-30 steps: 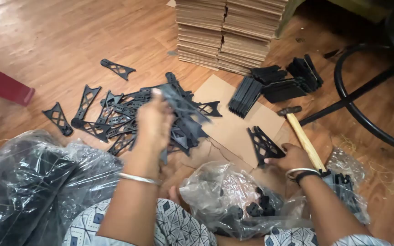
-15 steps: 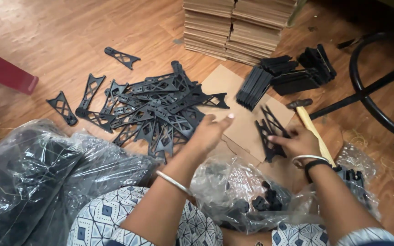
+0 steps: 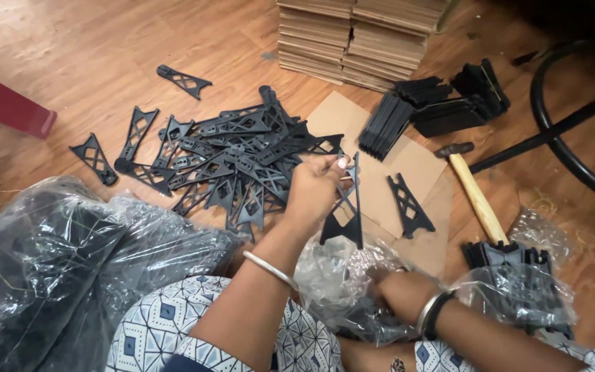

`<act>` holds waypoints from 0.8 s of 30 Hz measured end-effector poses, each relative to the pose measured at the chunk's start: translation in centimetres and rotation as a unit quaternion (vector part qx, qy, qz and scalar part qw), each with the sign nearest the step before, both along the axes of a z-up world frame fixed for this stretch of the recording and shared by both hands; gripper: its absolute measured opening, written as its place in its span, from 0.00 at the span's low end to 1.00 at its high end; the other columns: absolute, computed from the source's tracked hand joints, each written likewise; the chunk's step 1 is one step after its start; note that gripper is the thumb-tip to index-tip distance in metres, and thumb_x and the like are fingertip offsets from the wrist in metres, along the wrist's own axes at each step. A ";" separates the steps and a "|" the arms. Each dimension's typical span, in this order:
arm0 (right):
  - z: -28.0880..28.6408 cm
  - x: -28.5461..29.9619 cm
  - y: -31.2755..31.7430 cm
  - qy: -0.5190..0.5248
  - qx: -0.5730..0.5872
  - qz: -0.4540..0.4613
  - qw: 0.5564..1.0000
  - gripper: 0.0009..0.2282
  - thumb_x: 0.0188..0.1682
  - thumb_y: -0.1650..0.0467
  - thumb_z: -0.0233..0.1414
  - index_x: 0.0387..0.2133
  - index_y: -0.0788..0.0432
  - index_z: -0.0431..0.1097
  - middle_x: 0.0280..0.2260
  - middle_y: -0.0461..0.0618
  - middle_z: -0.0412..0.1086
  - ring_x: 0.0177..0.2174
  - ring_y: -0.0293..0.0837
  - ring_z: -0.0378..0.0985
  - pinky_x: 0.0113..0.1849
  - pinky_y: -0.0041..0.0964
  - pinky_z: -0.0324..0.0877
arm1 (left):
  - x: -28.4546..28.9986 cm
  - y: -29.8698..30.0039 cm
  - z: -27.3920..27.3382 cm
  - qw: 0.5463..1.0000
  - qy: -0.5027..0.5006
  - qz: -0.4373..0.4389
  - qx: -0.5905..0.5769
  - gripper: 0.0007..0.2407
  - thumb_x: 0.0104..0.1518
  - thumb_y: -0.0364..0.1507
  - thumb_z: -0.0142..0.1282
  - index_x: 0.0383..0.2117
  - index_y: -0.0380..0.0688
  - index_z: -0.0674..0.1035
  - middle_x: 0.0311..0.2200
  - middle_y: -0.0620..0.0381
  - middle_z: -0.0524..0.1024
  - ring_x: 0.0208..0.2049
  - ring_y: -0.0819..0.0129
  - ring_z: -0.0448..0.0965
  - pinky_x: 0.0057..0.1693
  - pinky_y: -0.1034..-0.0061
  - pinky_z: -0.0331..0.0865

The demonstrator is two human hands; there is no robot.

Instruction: The person sits on the floor and assembles black plastic hanger components, snapping small pieces onto lattice-shaped frames one at a time and stacking the finished assemblies on a cardboard sheet. They pick parts from a pile, press them together by hand, and set completed units aside.

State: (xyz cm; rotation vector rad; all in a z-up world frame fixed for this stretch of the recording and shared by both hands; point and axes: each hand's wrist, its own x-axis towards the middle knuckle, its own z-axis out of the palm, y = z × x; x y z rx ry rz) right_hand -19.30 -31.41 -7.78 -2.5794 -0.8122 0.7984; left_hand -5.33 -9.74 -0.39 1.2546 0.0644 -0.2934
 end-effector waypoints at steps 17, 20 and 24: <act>10.7 6.1 -2.5 0.024 0.445 -0.500 0.742 0.11 0.49 0.75 0.55 0.45 0.64 0.75 0.35 0.48 0.76 0.34 0.39 0.79 0.40 0.36 0.76 | -3.2 -2.5 0.6 0.993 0.061 -0.098 0.029 0.10 0.62 0.33 0.59 0.36 0.38 0.83 0.28 0.58 0.81 0.21 0.77 0.74 0.28 0.79 0.71; 10.2 6.4 -3.4 0.078 0.545 -0.513 0.659 0.11 0.51 0.75 0.53 0.46 0.65 0.71 0.39 0.47 0.74 0.37 0.38 0.78 0.42 0.37 0.76 | -4.2 -3.5 0.3 0.983 0.086 -0.150 0.064 0.09 0.62 0.33 0.57 0.37 0.39 0.83 0.29 0.59 0.82 0.22 0.76 0.74 0.29 0.79 0.71; 11.0 6.3 -2.4 0.164 0.536 -0.528 0.638 0.10 0.53 0.73 0.51 0.45 0.64 0.72 0.40 0.48 0.75 0.38 0.38 0.77 0.43 0.37 0.73 | -4.9 -3.8 -0.8 0.972 0.106 -0.204 0.044 0.08 0.63 0.30 0.56 0.40 0.38 0.82 0.33 0.57 0.82 0.28 0.74 0.80 0.35 0.79 0.74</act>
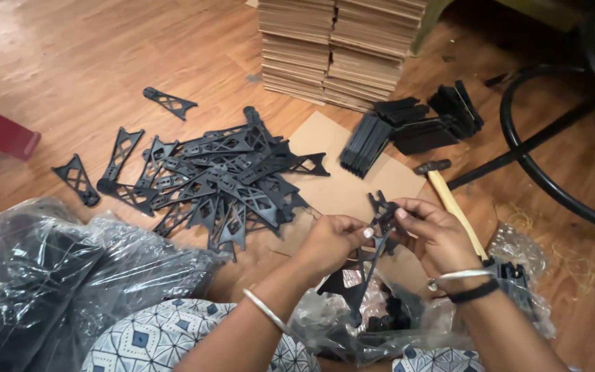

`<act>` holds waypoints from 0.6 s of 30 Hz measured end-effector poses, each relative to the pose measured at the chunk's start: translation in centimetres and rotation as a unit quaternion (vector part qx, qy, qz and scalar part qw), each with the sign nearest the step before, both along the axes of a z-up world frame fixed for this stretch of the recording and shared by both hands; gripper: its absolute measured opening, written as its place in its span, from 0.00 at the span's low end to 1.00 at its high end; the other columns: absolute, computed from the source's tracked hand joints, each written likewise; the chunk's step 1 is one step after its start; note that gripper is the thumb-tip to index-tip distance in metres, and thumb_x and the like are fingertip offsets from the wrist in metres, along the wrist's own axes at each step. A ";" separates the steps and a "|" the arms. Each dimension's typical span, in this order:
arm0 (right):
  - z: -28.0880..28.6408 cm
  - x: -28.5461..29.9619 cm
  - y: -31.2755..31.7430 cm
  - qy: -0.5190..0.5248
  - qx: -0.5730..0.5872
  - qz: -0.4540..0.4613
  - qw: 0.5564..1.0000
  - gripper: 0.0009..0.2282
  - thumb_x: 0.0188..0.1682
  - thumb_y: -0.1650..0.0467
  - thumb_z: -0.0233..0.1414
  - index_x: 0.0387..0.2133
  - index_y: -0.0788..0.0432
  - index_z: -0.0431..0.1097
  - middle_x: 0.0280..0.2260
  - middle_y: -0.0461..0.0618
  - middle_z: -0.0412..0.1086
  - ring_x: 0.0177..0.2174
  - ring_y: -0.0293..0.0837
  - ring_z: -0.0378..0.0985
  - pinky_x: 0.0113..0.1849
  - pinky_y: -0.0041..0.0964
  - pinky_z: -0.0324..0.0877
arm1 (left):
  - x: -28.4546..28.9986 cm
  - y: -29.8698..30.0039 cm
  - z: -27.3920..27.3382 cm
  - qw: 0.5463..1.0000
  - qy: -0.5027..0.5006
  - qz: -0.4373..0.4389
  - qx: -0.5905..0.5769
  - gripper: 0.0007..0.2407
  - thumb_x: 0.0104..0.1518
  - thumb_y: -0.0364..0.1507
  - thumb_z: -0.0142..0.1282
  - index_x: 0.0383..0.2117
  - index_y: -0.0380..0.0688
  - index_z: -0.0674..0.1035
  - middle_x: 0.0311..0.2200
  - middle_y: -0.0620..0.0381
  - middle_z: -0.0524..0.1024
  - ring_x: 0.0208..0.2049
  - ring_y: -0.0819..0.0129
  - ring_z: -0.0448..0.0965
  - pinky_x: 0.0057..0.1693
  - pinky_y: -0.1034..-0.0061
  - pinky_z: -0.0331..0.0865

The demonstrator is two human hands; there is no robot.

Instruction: The person sits on the floor and assembles black plastic hanger components, snapping small pieces onto lattice-shaped frames one at a time and stacking the finished assemblies on a cardboard sheet. They pick parts from a pile, press them together by hand, and set completed units aside.

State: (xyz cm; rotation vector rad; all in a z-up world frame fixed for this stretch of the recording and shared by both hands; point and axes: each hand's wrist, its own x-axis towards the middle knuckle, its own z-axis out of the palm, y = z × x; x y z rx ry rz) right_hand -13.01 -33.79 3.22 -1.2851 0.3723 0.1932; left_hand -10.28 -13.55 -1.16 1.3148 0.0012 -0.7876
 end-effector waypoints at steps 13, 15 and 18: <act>-0.8 0.4 0.2 0.052 -0.048 0.052 0.996 0.12 0.52 0.73 0.52 0.47 0.63 0.73 0.38 0.47 0.77 0.36 0.38 0.79 0.40 0.34 0.77 | -0.7 -0.1 1.9 0.996 0.043 0.054 -0.050 0.07 0.62 0.27 0.55 0.39 0.37 0.82 0.33 0.56 0.82 0.31 0.73 0.81 0.39 0.80 0.76; 0.2 0.3 1.1 0.038 -0.070 0.052 0.995 0.12 0.51 0.73 0.51 0.48 0.62 0.72 0.41 0.46 0.77 0.38 0.37 0.80 0.40 0.35 0.77 | -0.9 0.0 3.2 0.987 0.122 0.091 -0.043 0.08 0.62 0.30 0.57 0.36 0.36 0.80 0.28 0.57 0.80 0.27 0.75 0.79 0.33 0.78 0.74; -2.3 0.3 0.6 0.012 -0.055 0.061 0.997 0.12 0.51 0.74 0.52 0.48 0.64 0.72 0.41 0.48 0.76 0.37 0.39 0.79 0.39 0.37 0.77 | -0.5 -0.3 0.0 0.985 0.094 0.100 -0.103 0.08 0.60 0.29 0.60 0.37 0.35 0.82 0.25 0.57 0.80 0.23 0.76 0.76 0.30 0.82 0.71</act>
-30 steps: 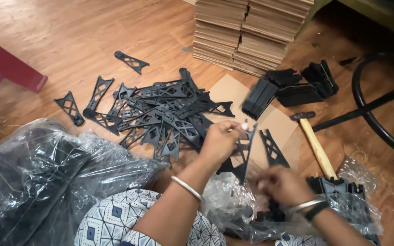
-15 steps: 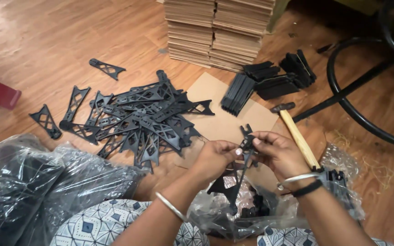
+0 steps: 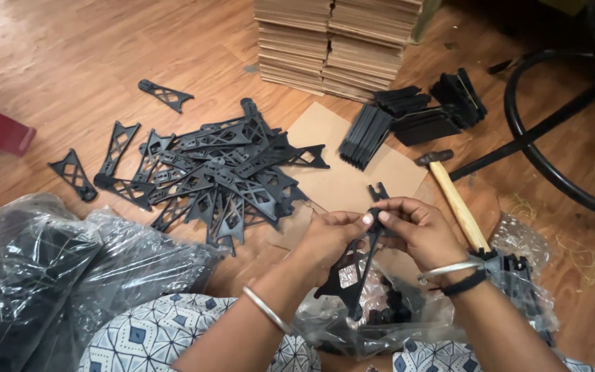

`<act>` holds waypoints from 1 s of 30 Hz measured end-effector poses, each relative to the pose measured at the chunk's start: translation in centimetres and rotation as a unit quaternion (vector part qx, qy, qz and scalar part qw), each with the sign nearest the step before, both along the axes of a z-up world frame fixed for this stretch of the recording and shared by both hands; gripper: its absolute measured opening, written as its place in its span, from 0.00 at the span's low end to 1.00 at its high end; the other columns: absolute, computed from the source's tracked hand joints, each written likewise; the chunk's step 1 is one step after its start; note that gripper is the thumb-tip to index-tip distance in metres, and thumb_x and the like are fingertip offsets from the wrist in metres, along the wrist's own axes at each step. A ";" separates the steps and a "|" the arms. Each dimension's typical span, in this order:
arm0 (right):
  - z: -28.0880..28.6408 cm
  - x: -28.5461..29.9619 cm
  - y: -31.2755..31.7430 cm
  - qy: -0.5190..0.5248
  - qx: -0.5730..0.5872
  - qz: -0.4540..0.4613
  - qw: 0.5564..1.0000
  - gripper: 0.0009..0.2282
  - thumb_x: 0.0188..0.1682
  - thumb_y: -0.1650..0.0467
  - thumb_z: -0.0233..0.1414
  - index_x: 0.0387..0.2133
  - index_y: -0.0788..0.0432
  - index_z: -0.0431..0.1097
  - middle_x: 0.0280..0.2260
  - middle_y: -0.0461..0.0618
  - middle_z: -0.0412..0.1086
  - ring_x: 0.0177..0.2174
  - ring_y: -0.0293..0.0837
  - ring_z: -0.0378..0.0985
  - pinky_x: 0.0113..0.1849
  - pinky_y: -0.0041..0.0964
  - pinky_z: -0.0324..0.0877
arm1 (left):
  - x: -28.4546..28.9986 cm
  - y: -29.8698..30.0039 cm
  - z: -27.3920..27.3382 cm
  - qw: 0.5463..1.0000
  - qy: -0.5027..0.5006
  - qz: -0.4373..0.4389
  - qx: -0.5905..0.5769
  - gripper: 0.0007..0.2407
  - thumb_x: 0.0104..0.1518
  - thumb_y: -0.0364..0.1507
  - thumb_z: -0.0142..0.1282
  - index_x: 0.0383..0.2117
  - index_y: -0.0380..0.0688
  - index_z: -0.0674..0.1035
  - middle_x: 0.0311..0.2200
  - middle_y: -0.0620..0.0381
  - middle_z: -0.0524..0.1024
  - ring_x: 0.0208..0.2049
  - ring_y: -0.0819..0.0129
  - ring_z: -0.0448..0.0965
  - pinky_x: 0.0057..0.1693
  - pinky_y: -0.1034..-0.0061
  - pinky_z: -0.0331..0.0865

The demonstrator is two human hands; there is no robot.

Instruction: The person sits on the floor and assembles black plastic hanger components, snapping small pieces onto lattice-shaped frames one at a time and stacking the finished assemblies on a cardboard sheet. They pick parts from a pile, press them together by hand, and set completed units aside.

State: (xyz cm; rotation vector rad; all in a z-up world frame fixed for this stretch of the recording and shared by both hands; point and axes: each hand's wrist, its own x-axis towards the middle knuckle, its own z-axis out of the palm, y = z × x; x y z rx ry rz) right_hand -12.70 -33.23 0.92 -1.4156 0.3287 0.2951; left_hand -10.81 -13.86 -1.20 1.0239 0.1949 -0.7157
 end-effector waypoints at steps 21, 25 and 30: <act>1.0 -1.9 4.5 -0.075 -0.286 -0.099 0.950 0.06 0.49 0.74 0.56 0.38 0.65 0.75 0.29 0.49 0.78 0.28 0.36 0.79 0.32 0.29 0.75 | -1.4 -0.9 2.7 0.919 -0.238 0.045 0.312 0.04 0.53 0.23 0.63 0.30 0.35 0.81 0.26 0.50 0.83 0.27 0.68 0.83 0.36 0.74 0.75; 0.9 -1.9 5.1 -0.095 -0.193 -0.101 0.971 0.08 0.48 0.74 0.55 0.39 0.64 0.75 0.32 0.48 0.79 0.30 0.35 0.82 0.34 0.28 0.77 | -1.8 -1.0 3.1 0.894 -0.274 0.073 0.347 0.03 0.53 0.22 0.60 0.29 0.34 0.80 0.26 0.46 0.83 0.29 0.62 0.85 0.38 0.70 0.76; 2.4 -2.2 6.0 -0.079 -0.359 -0.113 0.923 0.08 0.49 0.73 0.58 0.40 0.64 0.77 0.29 0.49 0.79 0.28 0.39 0.81 0.32 0.30 0.74 | -1.4 -1.2 0.8 0.860 -0.316 0.113 0.385 0.02 0.53 0.20 0.60 0.29 0.32 0.82 0.26 0.43 0.82 0.30 0.58 0.83 0.39 0.69 0.75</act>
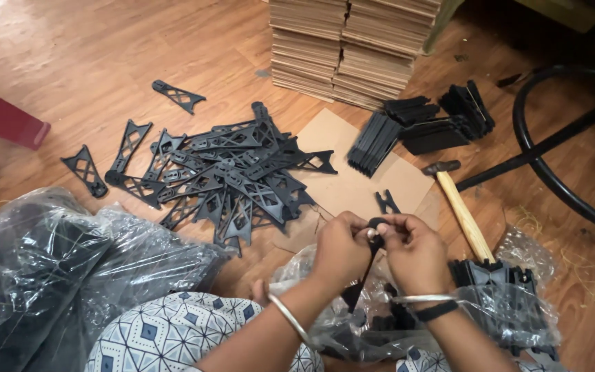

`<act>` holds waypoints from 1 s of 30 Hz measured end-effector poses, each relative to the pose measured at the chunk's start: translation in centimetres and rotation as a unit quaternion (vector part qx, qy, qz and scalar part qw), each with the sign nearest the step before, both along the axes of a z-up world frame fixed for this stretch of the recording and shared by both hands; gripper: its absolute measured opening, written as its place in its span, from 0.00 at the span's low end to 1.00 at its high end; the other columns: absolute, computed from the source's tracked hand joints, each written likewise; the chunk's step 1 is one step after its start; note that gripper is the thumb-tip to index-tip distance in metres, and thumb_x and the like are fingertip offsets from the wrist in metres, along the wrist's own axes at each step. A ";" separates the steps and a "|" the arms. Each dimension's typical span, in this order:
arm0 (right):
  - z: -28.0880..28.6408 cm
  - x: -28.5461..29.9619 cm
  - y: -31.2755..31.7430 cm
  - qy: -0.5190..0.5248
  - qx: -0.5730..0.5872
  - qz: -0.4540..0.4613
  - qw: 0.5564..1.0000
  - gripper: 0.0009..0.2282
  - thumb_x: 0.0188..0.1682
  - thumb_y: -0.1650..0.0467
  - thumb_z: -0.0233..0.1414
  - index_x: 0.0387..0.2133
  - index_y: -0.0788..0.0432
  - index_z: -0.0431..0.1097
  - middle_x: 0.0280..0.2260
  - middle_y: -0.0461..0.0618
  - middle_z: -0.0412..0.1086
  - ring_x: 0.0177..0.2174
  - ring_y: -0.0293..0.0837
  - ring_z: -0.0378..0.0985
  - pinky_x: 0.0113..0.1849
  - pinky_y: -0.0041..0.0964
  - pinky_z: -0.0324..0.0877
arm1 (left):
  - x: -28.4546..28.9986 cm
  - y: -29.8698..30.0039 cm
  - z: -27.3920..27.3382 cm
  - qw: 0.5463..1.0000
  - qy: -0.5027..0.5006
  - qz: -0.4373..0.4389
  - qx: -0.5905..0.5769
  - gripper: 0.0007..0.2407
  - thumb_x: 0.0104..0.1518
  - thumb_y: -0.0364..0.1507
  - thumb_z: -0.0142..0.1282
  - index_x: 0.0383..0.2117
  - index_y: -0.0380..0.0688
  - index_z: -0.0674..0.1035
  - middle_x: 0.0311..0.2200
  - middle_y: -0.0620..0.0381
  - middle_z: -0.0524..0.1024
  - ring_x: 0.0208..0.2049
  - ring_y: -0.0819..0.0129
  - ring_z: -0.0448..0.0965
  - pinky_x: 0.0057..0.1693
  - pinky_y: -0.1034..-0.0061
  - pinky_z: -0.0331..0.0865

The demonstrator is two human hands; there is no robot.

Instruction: The person sits on the floor and assembles black plastic hanger components, snapping small pieces onto lattice-shaped frames one at a time and stacking the finished assemblies on a cardboard sheet. They pick parts from a pile, press them together by hand, and set completed units aside.

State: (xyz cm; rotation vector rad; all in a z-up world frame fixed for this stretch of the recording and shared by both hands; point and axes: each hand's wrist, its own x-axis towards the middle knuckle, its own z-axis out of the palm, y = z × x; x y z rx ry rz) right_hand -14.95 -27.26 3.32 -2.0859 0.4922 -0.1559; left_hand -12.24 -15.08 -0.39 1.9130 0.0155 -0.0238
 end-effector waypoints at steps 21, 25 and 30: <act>-6.9 3.9 -9.3 0.280 -0.274 0.085 0.916 0.34 0.26 0.44 0.65 0.34 0.59 0.80 0.32 0.59 0.80 0.36 0.54 0.83 0.42 0.46 0.75 | 11.1 11.3 -1.7 0.951 -0.088 0.284 -0.086 0.17 0.54 0.32 0.65 0.43 0.32 0.76 0.37 0.48 0.80 0.36 0.65 0.79 0.45 0.70 0.73; -8.9 4.0 -9.0 0.259 -0.315 0.130 0.904 0.33 0.26 0.45 0.65 0.33 0.61 0.80 0.34 0.62 0.79 0.39 0.57 0.82 0.45 0.47 0.76 | 11.0 12.5 -0.6 0.931 -0.027 0.332 -0.150 0.20 0.58 0.37 0.63 0.46 0.32 0.71 0.41 0.47 0.79 0.41 0.62 0.79 0.49 0.68 0.73; -5.8 4.3 -7.7 0.267 -0.374 0.086 0.884 0.30 0.32 0.47 0.65 0.34 0.62 0.81 0.33 0.63 0.78 0.36 0.58 0.82 0.41 0.49 0.77 | 8.7 6.2 -2.8 0.989 0.103 0.080 -0.063 0.25 0.49 0.41 0.62 0.47 0.32 0.76 0.41 0.44 0.81 0.44 0.57 0.81 0.52 0.67 0.72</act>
